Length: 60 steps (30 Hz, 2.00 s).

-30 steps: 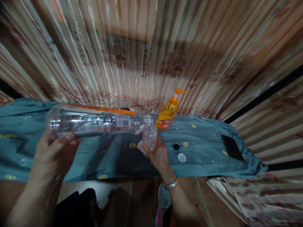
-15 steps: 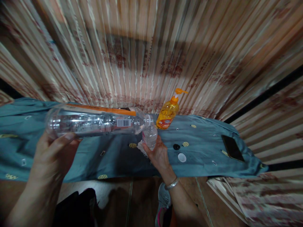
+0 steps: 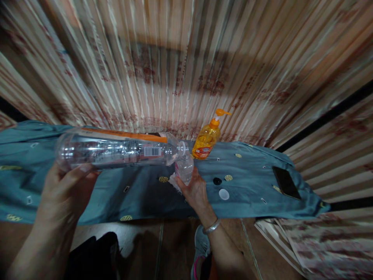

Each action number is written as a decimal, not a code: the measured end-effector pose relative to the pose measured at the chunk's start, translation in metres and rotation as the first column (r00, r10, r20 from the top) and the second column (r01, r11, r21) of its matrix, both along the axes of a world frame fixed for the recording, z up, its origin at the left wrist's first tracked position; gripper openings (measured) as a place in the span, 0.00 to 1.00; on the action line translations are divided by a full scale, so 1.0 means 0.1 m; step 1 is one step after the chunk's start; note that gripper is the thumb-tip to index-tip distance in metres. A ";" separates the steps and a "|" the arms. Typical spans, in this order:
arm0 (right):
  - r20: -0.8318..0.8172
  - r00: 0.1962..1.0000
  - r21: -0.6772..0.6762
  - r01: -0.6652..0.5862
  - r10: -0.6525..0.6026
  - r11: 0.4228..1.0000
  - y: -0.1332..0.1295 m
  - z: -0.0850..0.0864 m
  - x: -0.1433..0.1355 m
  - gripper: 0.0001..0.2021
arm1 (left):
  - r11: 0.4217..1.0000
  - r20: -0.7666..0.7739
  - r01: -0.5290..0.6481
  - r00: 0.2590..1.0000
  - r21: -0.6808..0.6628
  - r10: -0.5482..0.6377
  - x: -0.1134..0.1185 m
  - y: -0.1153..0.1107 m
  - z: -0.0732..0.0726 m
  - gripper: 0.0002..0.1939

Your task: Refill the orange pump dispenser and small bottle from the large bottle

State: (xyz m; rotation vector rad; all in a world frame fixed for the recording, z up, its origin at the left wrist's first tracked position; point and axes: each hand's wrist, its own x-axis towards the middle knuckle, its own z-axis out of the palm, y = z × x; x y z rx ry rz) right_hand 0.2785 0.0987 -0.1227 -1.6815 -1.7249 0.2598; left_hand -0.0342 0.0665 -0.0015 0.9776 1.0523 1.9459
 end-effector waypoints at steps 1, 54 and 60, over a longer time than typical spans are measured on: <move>-0.002 1.000 -0.005 0.005 -0.005 1.000 0.00 0.01 0.00 0.31 | 1.000 -0.006 -0.002 1.000 0.005 0.002 0.00 0.00 0.00 0.33; 0.007 1.000 0.098 -0.008 0.007 0.995 0.01 -0.06 0.00 0.37 | 1.000 -0.020 0.021 1.000 0.023 -0.020 -0.02 0.01 -0.03 0.29; 0.001 1.000 0.078 -0.027 0.027 0.997 0.00 -0.03 0.01 0.30 | 1.000 -0.038 0.007 0.999 0.027 -0.006 0.00 0.01 0.00 0.29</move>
